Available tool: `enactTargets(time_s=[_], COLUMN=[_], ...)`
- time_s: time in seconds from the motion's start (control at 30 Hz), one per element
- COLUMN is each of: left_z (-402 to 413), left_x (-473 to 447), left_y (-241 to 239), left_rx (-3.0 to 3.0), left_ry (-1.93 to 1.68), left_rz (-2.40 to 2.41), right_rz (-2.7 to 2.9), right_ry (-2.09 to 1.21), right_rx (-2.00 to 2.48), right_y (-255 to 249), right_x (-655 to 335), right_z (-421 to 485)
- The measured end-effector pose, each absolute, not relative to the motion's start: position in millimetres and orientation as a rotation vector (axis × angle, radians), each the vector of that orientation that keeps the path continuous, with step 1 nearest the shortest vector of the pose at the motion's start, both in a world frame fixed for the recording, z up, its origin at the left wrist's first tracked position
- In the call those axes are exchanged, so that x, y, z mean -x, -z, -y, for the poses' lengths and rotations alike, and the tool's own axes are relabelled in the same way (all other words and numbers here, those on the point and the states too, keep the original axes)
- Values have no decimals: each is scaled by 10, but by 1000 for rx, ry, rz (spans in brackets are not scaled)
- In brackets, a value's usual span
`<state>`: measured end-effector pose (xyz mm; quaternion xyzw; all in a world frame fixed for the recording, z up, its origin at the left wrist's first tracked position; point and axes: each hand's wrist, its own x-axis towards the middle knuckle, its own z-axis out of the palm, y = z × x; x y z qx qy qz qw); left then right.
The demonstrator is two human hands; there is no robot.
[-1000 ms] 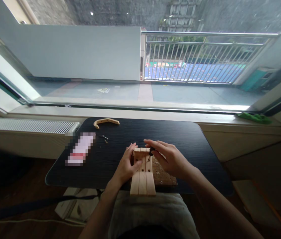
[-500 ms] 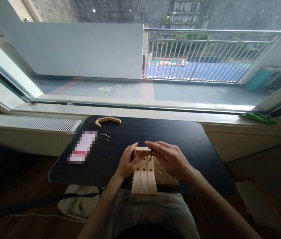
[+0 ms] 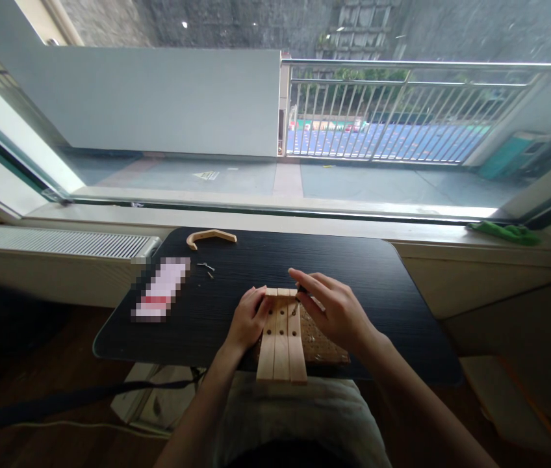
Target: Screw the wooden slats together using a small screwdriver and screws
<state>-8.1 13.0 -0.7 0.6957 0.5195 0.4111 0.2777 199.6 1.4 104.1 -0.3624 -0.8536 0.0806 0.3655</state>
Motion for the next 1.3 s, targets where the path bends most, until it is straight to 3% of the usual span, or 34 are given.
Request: enactTargets(time_s=[0.33, 1.3], left_z=[-137, -140], left_x=[80, 109], left_y=[29, 61], left_rx=[-1881, -1791], left_ry=[-1119, -1110], left_rz=[-1409, -1388], right_rz=[2038, 2016], right_ry=[-493, -390], right_rx=[881, 943], right_y=[-966, -1025], right_x=[-1981, -1937], right_z=[43, 128])
